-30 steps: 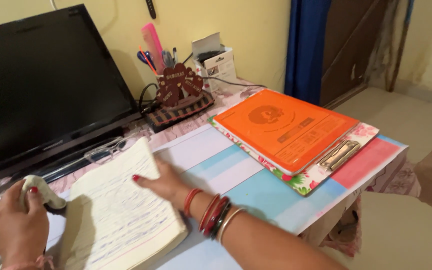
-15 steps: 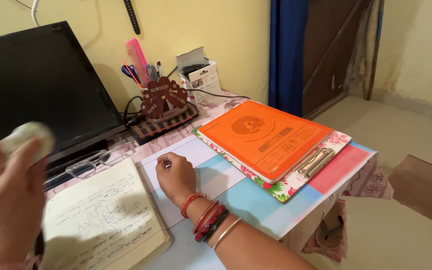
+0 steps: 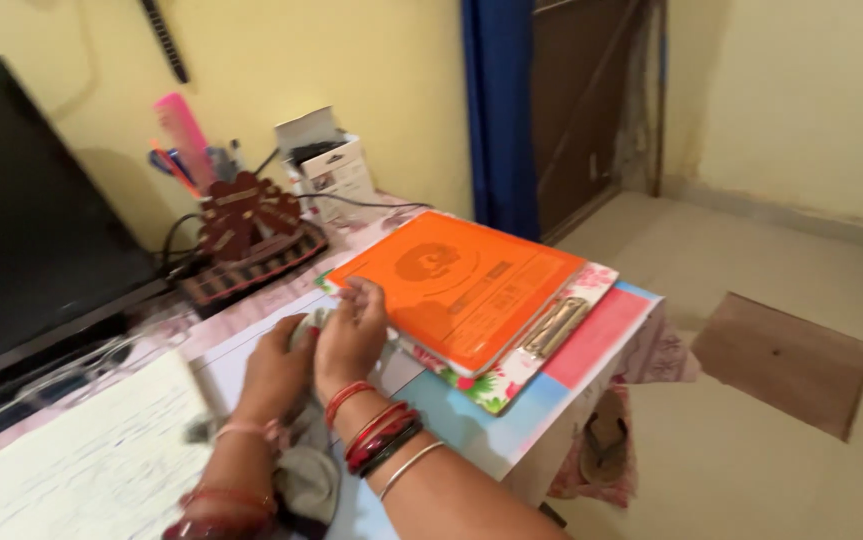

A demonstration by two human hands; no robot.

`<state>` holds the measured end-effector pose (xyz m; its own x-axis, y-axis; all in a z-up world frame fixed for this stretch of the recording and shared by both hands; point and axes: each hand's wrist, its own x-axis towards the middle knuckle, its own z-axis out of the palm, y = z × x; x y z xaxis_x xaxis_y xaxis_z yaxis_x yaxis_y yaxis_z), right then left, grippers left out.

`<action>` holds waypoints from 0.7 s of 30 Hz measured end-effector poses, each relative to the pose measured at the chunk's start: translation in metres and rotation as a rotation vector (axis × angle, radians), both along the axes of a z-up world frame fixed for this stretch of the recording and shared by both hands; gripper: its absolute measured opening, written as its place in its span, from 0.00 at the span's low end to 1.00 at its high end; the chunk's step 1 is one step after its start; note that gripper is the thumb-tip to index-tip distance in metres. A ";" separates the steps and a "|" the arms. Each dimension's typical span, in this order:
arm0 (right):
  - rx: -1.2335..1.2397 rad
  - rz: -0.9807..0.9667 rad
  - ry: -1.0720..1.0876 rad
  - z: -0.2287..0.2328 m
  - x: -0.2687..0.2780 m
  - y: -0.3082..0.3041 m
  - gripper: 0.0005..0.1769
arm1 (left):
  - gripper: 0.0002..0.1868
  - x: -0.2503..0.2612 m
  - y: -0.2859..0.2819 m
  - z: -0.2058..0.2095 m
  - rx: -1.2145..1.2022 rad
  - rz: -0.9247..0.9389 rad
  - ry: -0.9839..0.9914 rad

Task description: The person cleans a desk surface using a cloth. They wipe the table, move a stack of books aside, and then wipe the surface underneath. They also wipe the covers of several notebooks and a clipboard before placing them back on the desk.

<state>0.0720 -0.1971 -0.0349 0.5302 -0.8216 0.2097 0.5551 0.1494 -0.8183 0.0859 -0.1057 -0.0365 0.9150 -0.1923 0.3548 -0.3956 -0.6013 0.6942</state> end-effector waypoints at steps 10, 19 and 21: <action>-0.719 -0.100 0.656 0.028 -0.004 -0.091 0.31 | 0.24 -0.007 0.008 0.004 0.045 -0.037 0.179; -0.844 -0.094 1.471 0.053 -0.078 -0.223 0.56 | 0.30 -0.011 0.002 0.011 0.278 0.012 0.208; -0.852 -0.072 1.495 0.058 -0.084 -0.228 0.58 | 0.30 -0.012 0.003 0.009 0.294 -0.012 0.116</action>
